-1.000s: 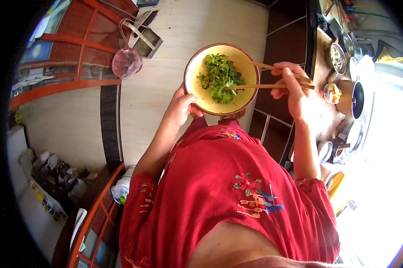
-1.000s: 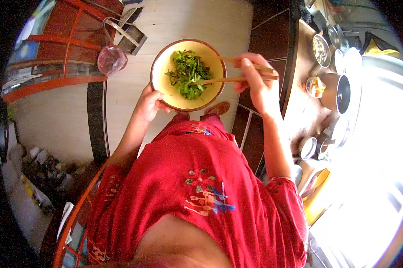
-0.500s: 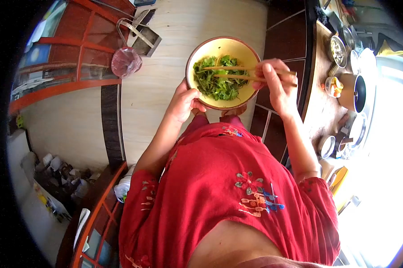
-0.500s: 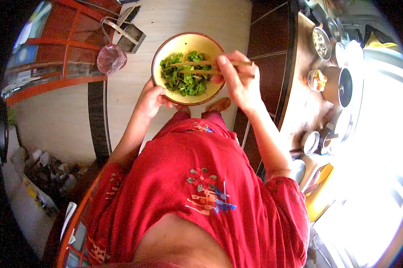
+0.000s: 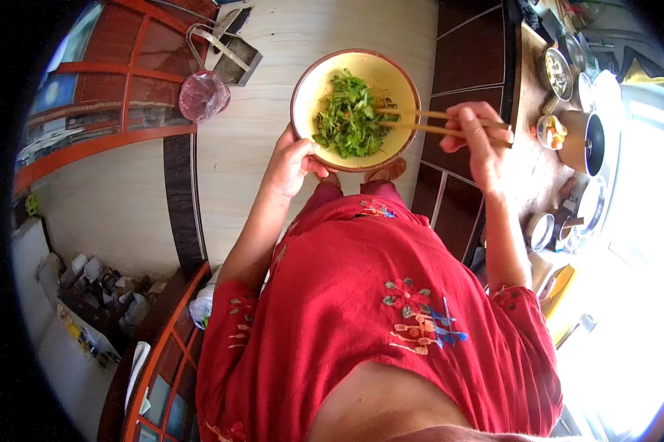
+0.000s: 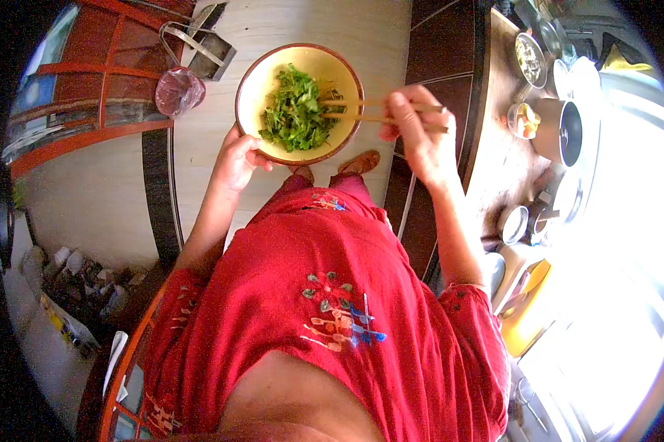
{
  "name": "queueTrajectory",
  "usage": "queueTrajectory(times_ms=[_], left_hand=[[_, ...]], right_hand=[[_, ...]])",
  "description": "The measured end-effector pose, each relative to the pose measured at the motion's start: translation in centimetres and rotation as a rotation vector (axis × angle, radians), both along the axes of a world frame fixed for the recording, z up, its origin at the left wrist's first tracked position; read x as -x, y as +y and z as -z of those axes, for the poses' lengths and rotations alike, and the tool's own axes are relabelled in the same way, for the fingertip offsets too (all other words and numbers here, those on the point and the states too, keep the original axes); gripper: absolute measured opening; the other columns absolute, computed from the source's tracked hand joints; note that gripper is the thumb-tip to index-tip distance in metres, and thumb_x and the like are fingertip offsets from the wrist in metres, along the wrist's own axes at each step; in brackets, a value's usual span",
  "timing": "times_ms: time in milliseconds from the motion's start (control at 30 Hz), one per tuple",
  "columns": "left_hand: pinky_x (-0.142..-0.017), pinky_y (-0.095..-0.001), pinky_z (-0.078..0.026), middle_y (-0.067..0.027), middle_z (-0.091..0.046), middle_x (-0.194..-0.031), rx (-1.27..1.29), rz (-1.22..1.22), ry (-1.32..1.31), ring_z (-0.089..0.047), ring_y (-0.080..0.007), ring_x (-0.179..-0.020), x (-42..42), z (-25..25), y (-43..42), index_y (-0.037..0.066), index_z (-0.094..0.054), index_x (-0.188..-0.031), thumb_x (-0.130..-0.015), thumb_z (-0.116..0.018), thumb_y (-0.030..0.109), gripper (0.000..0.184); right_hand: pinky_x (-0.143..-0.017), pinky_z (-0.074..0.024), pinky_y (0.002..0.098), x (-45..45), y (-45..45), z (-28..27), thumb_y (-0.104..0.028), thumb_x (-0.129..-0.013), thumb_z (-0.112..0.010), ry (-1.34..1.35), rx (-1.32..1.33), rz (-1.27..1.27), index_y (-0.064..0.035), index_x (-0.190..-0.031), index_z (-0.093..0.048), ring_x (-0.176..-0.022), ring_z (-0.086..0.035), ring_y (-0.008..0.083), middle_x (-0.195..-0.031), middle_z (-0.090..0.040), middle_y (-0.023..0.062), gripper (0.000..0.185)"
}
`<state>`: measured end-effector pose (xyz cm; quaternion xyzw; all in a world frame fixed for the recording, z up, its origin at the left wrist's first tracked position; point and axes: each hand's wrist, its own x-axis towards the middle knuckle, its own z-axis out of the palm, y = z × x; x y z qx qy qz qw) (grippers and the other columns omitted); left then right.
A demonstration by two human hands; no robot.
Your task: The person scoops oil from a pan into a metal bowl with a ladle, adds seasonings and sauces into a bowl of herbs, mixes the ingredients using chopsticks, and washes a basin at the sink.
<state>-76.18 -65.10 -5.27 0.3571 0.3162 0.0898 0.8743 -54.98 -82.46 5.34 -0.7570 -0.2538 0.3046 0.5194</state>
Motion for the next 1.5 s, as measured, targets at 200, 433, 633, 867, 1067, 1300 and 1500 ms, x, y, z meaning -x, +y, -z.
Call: queueTrajectory(times_ms=[200,433,633,867,1067,1300,1500], left_hand=[[-0.043,-0.0266,-0.051,-0.0143,-0.058,-0.099,-0.007,0.029,-0.008,-0.063,-0.022,-0.067,0.3,0.3,-0.1,-0.002,-0.038,-0.12,-0.074,-0.047,0.005,0.048],[-0.043,-0.0264,-0.051,-0.0142,-0.058,-0.099,0.01,0.03,0.007,-0.063,-0.0201,-0.069,0.5,0.5,-0.5,-0.001,-0.038,-0.121,-0.075,-0.047,0.006,0.048],[-0.043,-0.0266,-0.052,-0.0152,-0.058,-0.1,0.031,0.005,0.006,-0.063,-0.0217,-0.066,0.5,1.0,-0.2,-0.001,-0.036,-0.123,-0.075,-0.047,0.006,0.049],[-0.043,-0.0259,-0.052,-0.0155,-0.058,-0.1,0.014,0.053,0.004,-0.064,-0.023,-0.063,0.4,1.1,-0.4,-0.002,-0.035,-0.123,-0.075,-0.048,0.006,0.05],[-0.043,-0.0257,-0.052,-0.0137,-0.059,-0.099,0.013,0.049,0.015,-0.063,-0.0203,-0.066,-0.2,0.3,-0.7,-0.001,-0.037,-0.121,-0.076,-0.049,0.007,0.048],[-0.043,-0.0259,-0.051,-0.012,-0.059,-0.097,0.019,0.058,0.024,-0.062,-0.0189,-0.068,-0.1,0.4,-0.4,-0.001,-0.039,-0.12,-0.076,-0.05,0.007,0.046],[-0.043,-0.0244,-0.052,-0.0156,-0.058,-0.098,0.018,0.041,0.01,-0.064,-0.0224,-0.064,0.0,0.9,-0.2,-0.003,-0.035,-0.121,-0.076,-0.046,0.005,0.047]], right_hand=[[-0.057,-0.0484,0.0242,2.0,1.9,-0.2,-0.017,-0.092,-0.05,0.003,-0.145,-0.073,0.0049,-0.093,-0.058,-0.063,-0.06,0.0128,-0.073,-0.062,0.0101,0.024],[-0.055,-0.0503,0.0238,0.5,2.5,1.5,-0.017,-0.091,-0.052,-0.072,-0.195,-0.014,0.0031,-0.094,-0.06,-0.063,-0.062,0.0131,-0.077,-0.063,0.0106,0.021],[-0.052,-0.0494,0.0228,1.1,-0.2,1.3,-0.015,-0.09,-0.053,-0.108,-0.063,-0.052,0.0033,-0.09,-0.06,-0.057,-0.059,0.0113,-0.07,-0.062,0.0095,0.02],[-0.052,-0.0502,0.023,1.7,2.4,1.1,-0.016,-0.09,-0.054,-0.054,-0.13,-0.051,0.0035,-0.091,-0.06,-0.059,-0.061,0.0121,-0.073,-0.062,0.0098,0.021],[-0.056,-0.0512,0.0238,2.3,2.6,0.6,-0.019,-0.091,-0.052,-0.039,-0.262,0.017,0.0033,-0.094,-0.058,-0.062,-0.061,0.0137,-0.075,-0.061,0.0093,0.023],[-0.049,-0.0468,0.0248,2.1,2.5,2.6,-0.013,-0.088,-0.056,-0.283,-0.239,-0.224,0.0017,-0.085,-0.06,-0.054,-0.058,0.0129,-0.072,-0.059,0.0092,0.015],[-0.048,-0.0464,0.0233,1.1,2.0,0.3,-0.013,-0.089,-0.055,-0.335,-0.2,-0.001,0.0029,-0.086,-0.061,-0.057,-0.059,0.0113,-0.07,-0.061,0.0092,0.018]])
